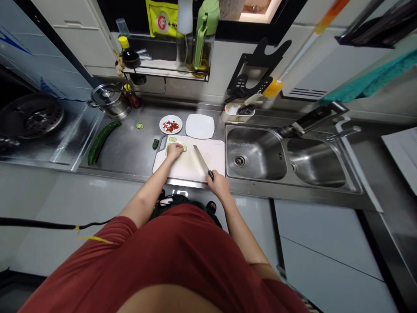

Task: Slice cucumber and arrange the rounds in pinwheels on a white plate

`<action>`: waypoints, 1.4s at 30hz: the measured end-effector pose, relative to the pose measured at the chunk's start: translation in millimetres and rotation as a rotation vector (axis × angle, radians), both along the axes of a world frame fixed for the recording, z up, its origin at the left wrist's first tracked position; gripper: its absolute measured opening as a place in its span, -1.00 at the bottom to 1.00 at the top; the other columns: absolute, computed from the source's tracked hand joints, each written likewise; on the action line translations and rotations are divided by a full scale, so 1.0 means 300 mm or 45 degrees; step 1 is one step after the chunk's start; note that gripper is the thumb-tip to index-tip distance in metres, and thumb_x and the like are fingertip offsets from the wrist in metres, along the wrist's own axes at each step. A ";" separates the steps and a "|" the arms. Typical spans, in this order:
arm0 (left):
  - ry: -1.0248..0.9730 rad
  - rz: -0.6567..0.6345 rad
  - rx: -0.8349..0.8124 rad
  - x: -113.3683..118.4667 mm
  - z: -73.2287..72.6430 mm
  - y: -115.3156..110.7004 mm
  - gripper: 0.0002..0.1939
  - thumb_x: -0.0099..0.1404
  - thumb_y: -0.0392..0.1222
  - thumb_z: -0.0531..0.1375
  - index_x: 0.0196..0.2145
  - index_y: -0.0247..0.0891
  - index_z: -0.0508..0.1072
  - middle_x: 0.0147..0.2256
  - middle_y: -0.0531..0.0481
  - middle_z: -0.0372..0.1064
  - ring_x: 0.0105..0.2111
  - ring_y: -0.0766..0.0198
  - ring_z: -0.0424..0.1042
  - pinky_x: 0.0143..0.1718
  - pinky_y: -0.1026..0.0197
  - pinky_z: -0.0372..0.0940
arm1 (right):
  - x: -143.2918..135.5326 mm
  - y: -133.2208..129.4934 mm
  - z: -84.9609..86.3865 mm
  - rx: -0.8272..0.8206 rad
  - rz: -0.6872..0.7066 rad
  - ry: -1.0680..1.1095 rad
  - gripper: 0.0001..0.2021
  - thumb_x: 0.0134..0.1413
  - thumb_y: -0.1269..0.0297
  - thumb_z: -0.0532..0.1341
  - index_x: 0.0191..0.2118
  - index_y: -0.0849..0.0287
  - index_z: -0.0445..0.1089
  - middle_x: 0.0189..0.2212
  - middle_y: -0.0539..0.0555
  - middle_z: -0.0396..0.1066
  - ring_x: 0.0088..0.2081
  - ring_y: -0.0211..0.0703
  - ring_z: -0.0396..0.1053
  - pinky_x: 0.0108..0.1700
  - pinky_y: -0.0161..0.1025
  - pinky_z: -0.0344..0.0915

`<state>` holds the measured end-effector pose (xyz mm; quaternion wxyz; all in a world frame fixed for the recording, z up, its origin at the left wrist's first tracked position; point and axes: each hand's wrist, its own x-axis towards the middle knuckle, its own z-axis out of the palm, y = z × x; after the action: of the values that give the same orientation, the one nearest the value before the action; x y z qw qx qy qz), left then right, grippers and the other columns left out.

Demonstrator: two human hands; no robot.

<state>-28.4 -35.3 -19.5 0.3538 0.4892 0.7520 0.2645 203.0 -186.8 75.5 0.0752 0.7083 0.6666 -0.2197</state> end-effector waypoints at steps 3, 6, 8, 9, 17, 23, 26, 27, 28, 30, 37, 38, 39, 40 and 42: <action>0.027 -0.045 -0.038 0.022 0.001 -0.030 -0.83 0.03 -0.22 0.26 -0.35 -0.25 0.52 -0.44 0.01 0.49 -0.42 0.31 0.43 -0.34 0.30 0.25 | -0.022 -0.014 0.021 -0.011 0.055 -0.058 -0.58 0.33 0.01 -0.15 -0.02 0.18 0.28 -0.20 0.20 0.46 -0.13 -0.05 0.41 -0.14 -0.24 0.16; 0.168 -0.101 -0.025 0.040 0.020 -0.052 -0.88 0.05 -0.19 0.26 -0.39 -0.23 0.52 -0.39 -0.01 0.50 -0.36 0.27 0.43 -0.31 0.29 0.24 | -0.034 -0.024 0.023 0.064 0.122 -0.104 -0.58 0.34 0.04 -0.15 -0.06 0.20 0.30 -0.24 0.22 0.47 -0.13 -0.03 0.41 -0.05 -0.18 0.11; 0.272 -0.136 -0.013 0.046 0.035 -0.059 -0.90 0.08 -0.18 0.25 -0.41 -0.22 0.52 -0.36 -0.03 0.50 -0.32 0.24 0.43 -0.28 0.27 0.24 | -0.038 -0.028 0.016 0.148 0.180 -0.116 -0.59 0.34 0.06 -0.13 -0.11 0.22 0.33 -0.26 0.23 0.47 -0.11 -0.03 0.40 0.04 -0.13 0.03; 0.314 -0.145 -0.004 0.046 0.040 -0.061 -0.90 0.09 -0.18 0.24 -0.40 -0.21 0.51 -0.34 -0.04 0.50 -0.30 0.23 0.42 -0.26 0.26 0.23 | -0.040 -0.030 0.012 0.170 0.200 -0.116 -0.60 0.34 0.07 -0.13 -0.12 0.22 0.33 -0.26 0.23 0.47 -0.10 -0.03 0.40 0.07 -0.12 -0.01; 0.341 -0.186 0.036 0.029 0.023 -0.031 -0.85 0.12 -0.23 0.20 -0.30 -0.18 0.49 -0.30 -0.01 0.49 -0.25 0.23 0.41 -0.24 0.26 0.21 | -0.067 -0.029 -0.016 0.013 0.167 -0.083 -0.61 0.35 0.06 -0.16 -0.02 0.20 0.25 -0.21 0.21 0.46 -0.15 -0.03 0.43 -0.12 -0.21 0.18; 0.327 -0.179 0.024 0.026 0.006 -0.014 -0.86 0.09 -0.25 0.22 -0.33 -0.19 0.47 -0.31 -0.01 0.48 -0.26 0.23 0.40 -0.24 0.25 0.21 | -0.071 -0.022 -0.026 -0.008 0.175 -0.078 -0.62 0.35 0.06 -0.15 -0.02 0.19 0.24 -0.20 0.21 0.46 -0.13 -0.01 0.43 -0.12 -0.18 0.22; 0.319 -0.180 0.020 0.024 0.005 -0.010 -0.88 0.08 -0.24 0.24 -0.35 -0.20 0.47 -0.32 -0.01 0.47 -0.28 0.23 0.40 -0.25 0.25 0.21 | -0.070 -0.022 -0.033 0.002 0.178 -0.077 -0.62 0.34 0.06 -0.15 -0.03 0.19 0.25 -0.21 0.21 0.46 -0.14 0.00 0.43 -0.12 -0.17 0.23; 0.317 -0.182 0.019 0.024 0.005 -0.009 -0.88 0.08 -0.23 0.24 -0.35 -0.20 0.47 -0.33 0.00 0.47 -0.29 0.23 0.40 -0.25 0.24 0.21 | -0.070 -0.022 -0.035 0.004 0.180 -0.078 -0.62 0.34 0.06 -0.14 -0.04 0.19 0.25 -0.21 0.21 0.46 -0.14 0.00 0.43 -0.12 -0.17 0.23; 0.316 -0.184 0.019 0.023 0.005 -0.009 -0.87 0.07 -0.23 0.25 -0.35 -0.20 0.47 -0.33 0.00 0.47 -0.29 0.23 0.40 -0.25 0.24 0.21 | -0.070 -0.022 -0.036 0.004 0.181 -0.077 -0.62 0.34 0.06 -0.14 -0.04 0.19 0.25 -0.21 0.21 0.46 -0.14 -0.01 0.44 -0.13 -0.18 0.23; 0.318 -0.184 0.014 0.022 0.005 -0.007 -0.87 0.07 -0.23 0.25 -0.35 -0.19 0.47 -0.33 0.00 0.47 -0.28 0.23 0.40 -0.24 0.24 0.22 | -0.071 -0.023 -0.038 0.001 0.184 -0.077 -0.63 0.34 0.06 -0.14 -0.04 0.19 0.25 -0.21 0.21 0.46 -0.14 -0.01 0.43 -0.12 -0.18 0.23; 0.310 -0.182 0.002 0.020 0.001 -0.006 -0.87 0.07 -0.22 0.24 -0.35 -0.18 0.46 -0.34 0.02 0.47 -0.29 0.25 0.40 -0.26 0.26 0.21 | -0.085 -0.029 -0.034 0.008 0.180 -0.111 -0.64 0.34 0.08 -0.14 -0.05 0.20 0.25 -0.22 0.22 0.46 -0.15 -0.03 0.44 -0.13 -0.20 0.23; 0.308 -0.182 0.001 0.020 0.001 -0.005 -0.88 0.08 -0.22 0.24 -0.35 -0.18 0.46 -0.34 0.02 0.47 -0.30 0.25 0.40 -0.27 0.26 0.21 | -0.088 -0.029 -0.033 0.005 0.184 -0.111 -0.64 0.35 0.09 -0.14 -0.06 0.20 0.25 -0.22 0.22 0.46 -0.15 -0.03 0.45 -0.14 -0.20 0.24; 0.307 -0.183 -0.001 0.021 0.002 -0.005 -0.88 0.08 -0.22 0.24 -0.35 -0.18 0.46 -0.34 0.02 0.47 -0.29 0.25 0.40 -0.27 0.26 0.21 | -0.089 -0.028 -0.033 0.000 0.190 -0.111 -0.65 0.35 0.09 -0.14 -0.06 0.20 0.25 -0.23 0.22 0.47 -0.15 -0.03 0.45 -0.14 -0.20 0.24; 0.309 -0.185 -0.002 0.021 0.004 -0.005 -0.88 0.08 -0.22 0.24 -0.35 -0.18 0.46 -0.34 0.02 0.47 -0.29 0.25 0.40 -0.26 0.26 0.22 | -0.091 -0.026 -0.032 -0.006 0.195 -0.111 -0.65 0.35 0.10 -0.14 -0.05 0.21 0.24 -0.22 0.22 0.47 -0.15 -0.04 0.45 -0.14 -0.21 0.24; 0.314 -0.189 -0.010 0.023 0.008 -0.004 -0.88 0.09 -0.23 0.24 -0.35 -0.19 0.46 -0.33 0.01 0.47 -0.28 0.25 0.40 -0.25 0.26 0.22 | -0.095 -0.021 -0.032 -0.017 0.206 -0.115 -0.66 0.35 0.11 -0.13 -0.05 0.21 0.23 -0.22 0.23 0.47 -0.15 -0.04 0.45 -0.14 -0.21 0.25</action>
<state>-21.5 -36.5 -17.1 0.2793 0.5709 0.7525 0.1726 174.6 -193.3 66.0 0.1274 0.6609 0.7160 -0.1853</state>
